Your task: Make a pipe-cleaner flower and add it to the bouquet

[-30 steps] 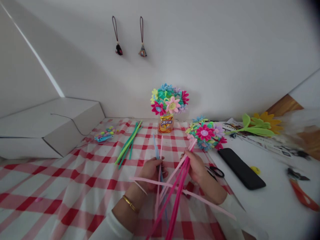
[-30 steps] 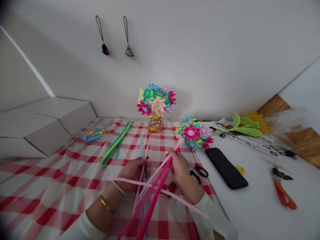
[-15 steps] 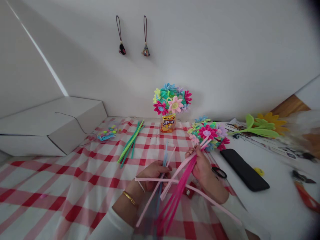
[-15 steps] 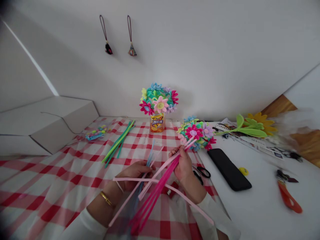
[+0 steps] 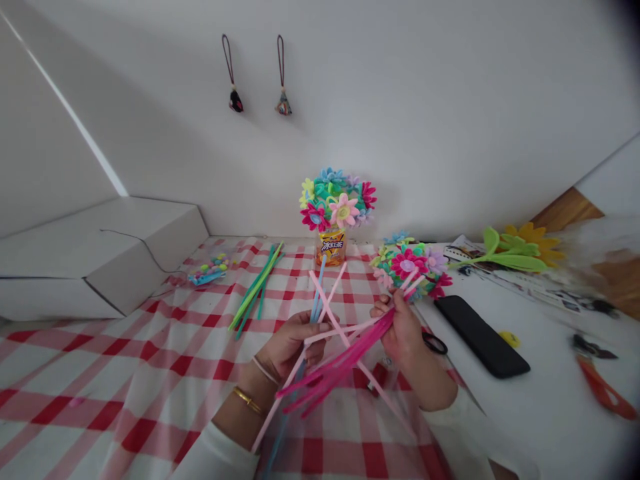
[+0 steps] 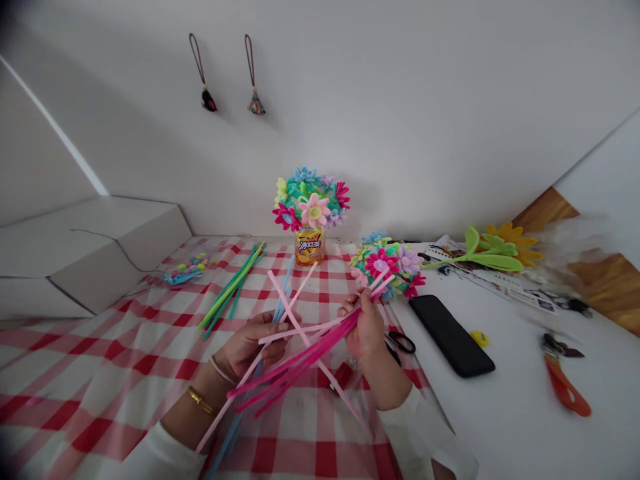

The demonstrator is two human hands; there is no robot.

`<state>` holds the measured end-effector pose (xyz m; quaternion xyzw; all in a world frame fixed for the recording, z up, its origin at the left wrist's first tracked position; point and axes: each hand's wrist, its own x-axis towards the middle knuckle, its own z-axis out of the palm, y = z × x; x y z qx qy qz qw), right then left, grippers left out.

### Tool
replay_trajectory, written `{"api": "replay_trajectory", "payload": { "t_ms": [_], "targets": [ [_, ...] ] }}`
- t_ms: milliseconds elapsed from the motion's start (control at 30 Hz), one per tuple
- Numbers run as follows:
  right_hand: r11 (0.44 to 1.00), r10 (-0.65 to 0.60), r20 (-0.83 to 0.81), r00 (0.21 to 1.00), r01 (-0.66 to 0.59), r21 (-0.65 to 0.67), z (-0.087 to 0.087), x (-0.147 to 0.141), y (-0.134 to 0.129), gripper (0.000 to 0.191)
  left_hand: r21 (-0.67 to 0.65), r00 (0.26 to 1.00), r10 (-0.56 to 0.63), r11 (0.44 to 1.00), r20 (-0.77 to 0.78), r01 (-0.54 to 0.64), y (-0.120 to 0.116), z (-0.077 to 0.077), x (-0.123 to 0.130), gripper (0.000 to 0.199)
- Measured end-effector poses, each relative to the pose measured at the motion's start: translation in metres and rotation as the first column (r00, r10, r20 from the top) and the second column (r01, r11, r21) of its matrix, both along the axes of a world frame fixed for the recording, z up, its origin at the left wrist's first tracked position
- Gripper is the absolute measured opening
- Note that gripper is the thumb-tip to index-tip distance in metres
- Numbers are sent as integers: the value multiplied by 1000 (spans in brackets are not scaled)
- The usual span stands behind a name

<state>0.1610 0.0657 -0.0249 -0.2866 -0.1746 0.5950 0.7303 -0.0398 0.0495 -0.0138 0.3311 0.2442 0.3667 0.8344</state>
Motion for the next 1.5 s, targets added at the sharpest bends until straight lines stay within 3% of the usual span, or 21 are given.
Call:
{"api": "replay_trajectory", "payload": {
  "t_ms": [100, 167, 367, 467, 600, 767, 867, 933, 1033, 1067, 1167, 1233, 1333, 1400, 1467, 1500],
  "targets": [
    [990, 135, 26, 990, -134, -43, 3, -7, -7, 27, -27, 998, 49, 998, -24, -50, -2, 1, 6, 19],
    [987, 153, 48, 987, -151, -52, 3, -10, -9, 27, -57, 995, 93, 994, -24, -94, -1, 0, 7, 16],
    [984, -177, 90, 980, 176, 14, -4, -3, -1, 28, -245, 975, 94, 959, -200, -142, 5, -7, 5, 14],
    [980, -200, 102, 975, 200, 11, -5, -4, 1, 28, -197, 980, 145, 965, -137, -171, 5, -7, 7, 19],
    [999, -42, 42, 998, 43, -14, 7, -5, -5, 24, -144, 963, 246, 955, -111, -260, 6, -4, 7, 7],
    [972, 217, -16, 976, -215, 98, 44, 25, -19, 13, -67, 921, 363, 925, -139, -375, 14, -8, -1, 5],
    [920, 389, -28, 921, -386, 67, 58, 39, -24, 13, -49, 905, 392, 913, -166, -405, 19, -12, -4, 11],
    [870, 492, 27, 870, -492, -28, 56, 36, -26, 17, -34, 894, 412, 905, -176, -424, 20, -13, -3, 13],
    [802, 596, 247, 764, -551, -229, 43, 12, -30, 21, -25, 890, 417, 903, -183, -428, 16, -13, 3, 12],
    [764, 645, 332, 688, -575, -293, 37, 1, -33, 23, -26, 896, 405, 909, -183, -416, 14, -13, 7, 13],
    [707, 693, 483, 536, -636, -309, 20, -29, -40, 26, -39, 940, 310, 947, -142, -319, 6, -11, 18, 19],
    [694, 699, 522, 488, -640, -330, 13, -37, -41, 26, -16, 953, 277, 960, -120, -281, 1, -8, 22, 21],
    [772, 634, 546, 548, -497, -396, 11, -30, -34, 22, 20, 934, 318, 947, -165, -319, 1, -1, 14, 9],
    [820, 569, 521, 636, -401, -407, 13, -20, -27, 19, -4, 934, 271, 960, -234, -279, 6, 7, 3, 14],
    [835, 537, 435, 723, -382, -396, 17, -13, -23, 17, 32, 903, 238, 970, -358, -243, 15, 15, -9, 11],
    [835, 532, 382, 756, -391, -388, 18, -11, -22, 15, 89, 851, 255, 966, -459, -242, 22, 20, -15, 7]
  ]
}}
